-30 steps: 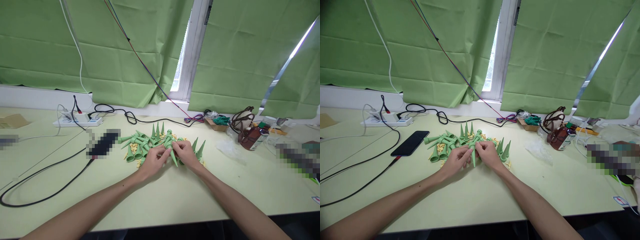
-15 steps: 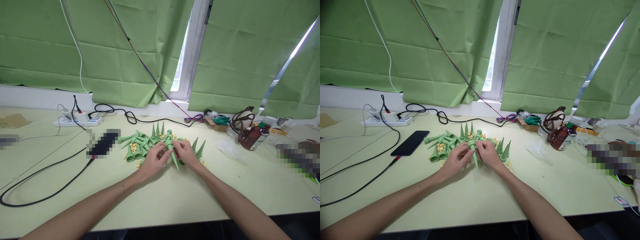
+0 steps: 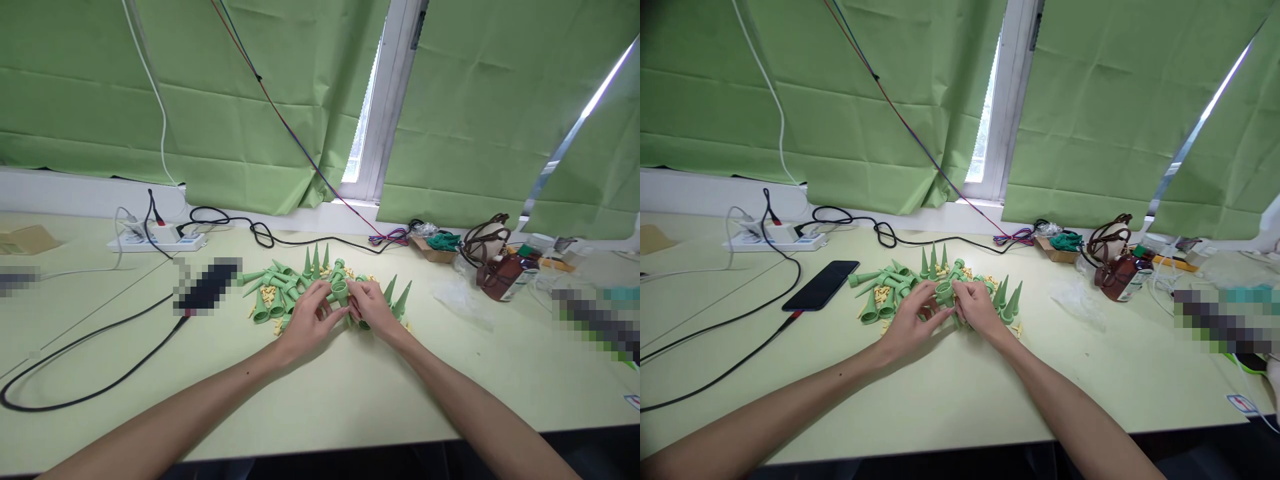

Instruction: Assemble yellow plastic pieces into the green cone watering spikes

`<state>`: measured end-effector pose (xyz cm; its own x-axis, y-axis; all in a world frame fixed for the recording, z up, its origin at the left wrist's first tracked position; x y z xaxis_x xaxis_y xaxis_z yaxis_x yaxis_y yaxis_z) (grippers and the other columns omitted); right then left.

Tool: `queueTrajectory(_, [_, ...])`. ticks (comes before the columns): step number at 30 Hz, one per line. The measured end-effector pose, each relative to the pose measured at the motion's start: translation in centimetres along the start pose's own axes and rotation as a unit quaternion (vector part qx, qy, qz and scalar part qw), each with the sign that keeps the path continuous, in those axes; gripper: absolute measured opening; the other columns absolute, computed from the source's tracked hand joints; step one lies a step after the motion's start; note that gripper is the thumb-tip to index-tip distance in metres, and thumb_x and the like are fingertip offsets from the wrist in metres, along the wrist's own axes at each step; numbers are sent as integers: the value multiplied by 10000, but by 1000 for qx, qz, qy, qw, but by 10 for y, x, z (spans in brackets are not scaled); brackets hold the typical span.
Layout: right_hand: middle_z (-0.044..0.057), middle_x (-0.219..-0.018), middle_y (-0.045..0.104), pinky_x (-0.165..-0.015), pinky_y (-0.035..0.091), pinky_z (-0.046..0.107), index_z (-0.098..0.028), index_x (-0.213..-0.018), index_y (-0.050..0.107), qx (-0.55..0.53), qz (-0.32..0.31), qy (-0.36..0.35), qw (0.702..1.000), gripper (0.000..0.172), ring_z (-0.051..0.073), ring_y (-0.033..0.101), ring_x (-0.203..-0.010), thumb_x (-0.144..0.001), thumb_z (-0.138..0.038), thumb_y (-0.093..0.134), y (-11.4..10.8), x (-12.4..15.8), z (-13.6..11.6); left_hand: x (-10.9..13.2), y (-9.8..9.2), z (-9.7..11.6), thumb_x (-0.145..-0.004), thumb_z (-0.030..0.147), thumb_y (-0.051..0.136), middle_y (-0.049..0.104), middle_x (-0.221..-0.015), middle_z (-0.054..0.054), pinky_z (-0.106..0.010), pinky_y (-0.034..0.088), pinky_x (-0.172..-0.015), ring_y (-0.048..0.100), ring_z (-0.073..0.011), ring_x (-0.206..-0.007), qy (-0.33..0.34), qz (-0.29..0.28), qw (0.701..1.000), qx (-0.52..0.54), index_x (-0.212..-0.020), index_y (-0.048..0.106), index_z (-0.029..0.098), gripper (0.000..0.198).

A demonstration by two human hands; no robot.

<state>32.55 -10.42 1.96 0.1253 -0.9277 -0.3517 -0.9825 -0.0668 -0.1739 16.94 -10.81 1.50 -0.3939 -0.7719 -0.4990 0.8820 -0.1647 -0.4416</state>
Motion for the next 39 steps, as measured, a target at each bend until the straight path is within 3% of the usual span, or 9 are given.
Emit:
queueTrajectory(8, [-61,-317,361,-345,320,235,-224,-434,347,-45,-20,11,999,605,94,398,-271,-941,-521,493,5,0,1,0,-1,-1,-921,282,563,545,-1039,-51,-230,474,-566,554,-100,-671,30,9,999,-23,-1022,605,198,138])
queueTrajectory(14, [-54,-335,355,-339,339,221,-218,-447,371,-30,-23,22,999,601,135,543,-354,-927,-556,495,6,0,1,2,0,-3,-906,199,551,581,-829,-15,-221,460,-581,569,-114,-674,39,24,998,-49,-917,588,186,41])
queueTrajectory(19, [-54,-364,380,-383,417,235,-214,-458,386,-11,-9,11,1000,582,105,448,-337,-924,-544,499,5,-2,4,2,1,0,-869,189,572,605,-782,-9,-234,467,-574,569,-121,-638,33,16,998,-59,-985,569,184,116])
queueTrajectory(25, [-33,-398,415,-471,441,231,-205,-446,401,11,8,-6,1000,567,132,559,-450,-927,-488,503,2,-3,3,2,1,3,-849,160,526,613,-893,-41,-239,476,-581,588,-129,-684,38,10,997,-63,-1054,545,185,207])
queueTrajectory(30, [-34,-404,417,-474,399,232,-200,-455,427,21,9,-8,1000,538,117,497,-436,-916,-466,505,2,-4,0,1,0,6,-895,205,485,637,-937,-42,-225,450,-540,581,-109,-624,-25,26,999,-5,-1080,511,197,187])
queueTrajectory(32, [-39,-404,400,-463,359,233,-199,-454,406,33,10,-16,999,533,101,432,-416,-918,-443,500,2,-3,-2,1,-2,6,-944,285,461,631,-851,-19,-222,436,-520,563,-104,-579,-57,31,998,28,-1021,511,201,124])
queueTrajectory(35, [-50,-406,352,-452,293,240,-201,-453,354,54,13,-28,998,528,82,326,-410,-917,-410,496,1,-2,-3,0,-2,4,-987,409,411,561,-621,25,-232,421,-510,530,-114,-516,-89,28,994,61,-860,517,199,268])
queueTrajectory(39, [-55,-421,315,-446,237,246,-201,-465,336,63,8,-30,998,511,77,271,-424,-908,-398,497,0,-2,-2,-1,0,0,-984,494,398,523,-513,29,-247,407,-492,514,-122,-474,-110,15,988,111,-696,492,191,428])
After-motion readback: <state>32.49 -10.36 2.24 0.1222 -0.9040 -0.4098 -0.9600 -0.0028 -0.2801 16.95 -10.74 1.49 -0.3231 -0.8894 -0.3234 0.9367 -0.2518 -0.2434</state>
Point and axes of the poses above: each hand's wrist, its own x-axis away from the middle knuckle, its own y-axis out of the palm, z = x × y, the point moved 2 cm from there along -x, towards the middle knuckle
